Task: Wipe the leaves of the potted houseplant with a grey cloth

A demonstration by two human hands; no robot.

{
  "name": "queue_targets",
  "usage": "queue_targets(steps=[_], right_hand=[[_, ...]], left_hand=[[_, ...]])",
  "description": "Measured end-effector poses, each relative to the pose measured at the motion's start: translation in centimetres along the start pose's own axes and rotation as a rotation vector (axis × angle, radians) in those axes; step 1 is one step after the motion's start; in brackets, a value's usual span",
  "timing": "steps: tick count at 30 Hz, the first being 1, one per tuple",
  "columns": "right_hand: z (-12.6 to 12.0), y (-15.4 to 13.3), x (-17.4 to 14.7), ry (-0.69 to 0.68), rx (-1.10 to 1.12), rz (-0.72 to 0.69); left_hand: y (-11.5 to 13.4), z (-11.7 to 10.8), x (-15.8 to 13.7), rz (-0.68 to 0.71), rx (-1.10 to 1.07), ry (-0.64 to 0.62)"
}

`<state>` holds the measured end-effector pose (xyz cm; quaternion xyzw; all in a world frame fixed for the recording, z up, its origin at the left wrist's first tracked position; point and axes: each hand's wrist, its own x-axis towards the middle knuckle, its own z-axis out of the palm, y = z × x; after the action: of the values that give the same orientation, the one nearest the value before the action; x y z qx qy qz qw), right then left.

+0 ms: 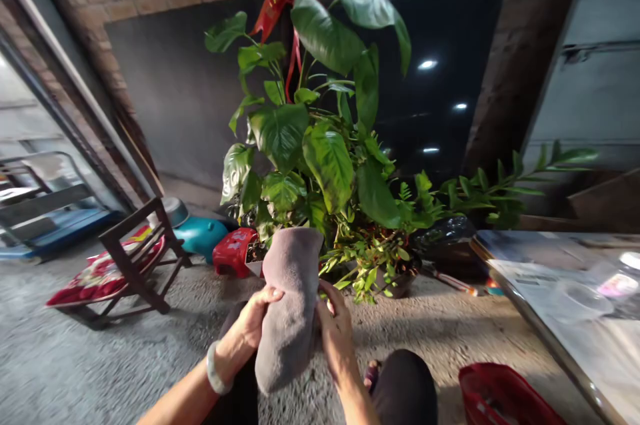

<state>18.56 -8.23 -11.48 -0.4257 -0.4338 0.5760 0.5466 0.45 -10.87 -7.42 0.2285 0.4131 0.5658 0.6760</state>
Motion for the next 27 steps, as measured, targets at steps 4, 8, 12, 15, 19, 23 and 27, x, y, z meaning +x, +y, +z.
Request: queue_targets(steps=[4, 8, 12, 15, 19, 23, 27], right_hand=[[0.1, -0.2, 1.6, 0.008, 0.133, 0.161], [0.4, 2.0, 1.2, 0.05, 0.119, 0.282], [-1.4, 5.4, -1.2, 0.044, 0.052, 0.385], [-4.2, 6.5, -1.9, 0.061, 0.006, 0.416], [-5.3, 2.5, 1.4, 0.086, 0.173, 0.318], [-1.8, -5.6, 7.6, -0.043, 0.498, 0.114], [1.9, -11.9, 12.5, -0.175, 0.553, 0.099]], left_hand=[[9.3, 2.6, 1.9, 0.561, 0.359, 0.218], [14.6, 4.2, 7.1, 0.988, 0.916, 0.494], [10.5, 2.2, 9.7, 0.614, 1.441, 0.104], [7.8, 0.2, 7.6, 0.335, 1.432, -0.174], [11.1, 0.7, 3.1, 0.419, 1.31, -0.188], [15.9, 2.1, -0.4, 0.412, 1.296, -0.203], [18.5, 2.5, -3.6, 0.561, 1.292, -0.192]])
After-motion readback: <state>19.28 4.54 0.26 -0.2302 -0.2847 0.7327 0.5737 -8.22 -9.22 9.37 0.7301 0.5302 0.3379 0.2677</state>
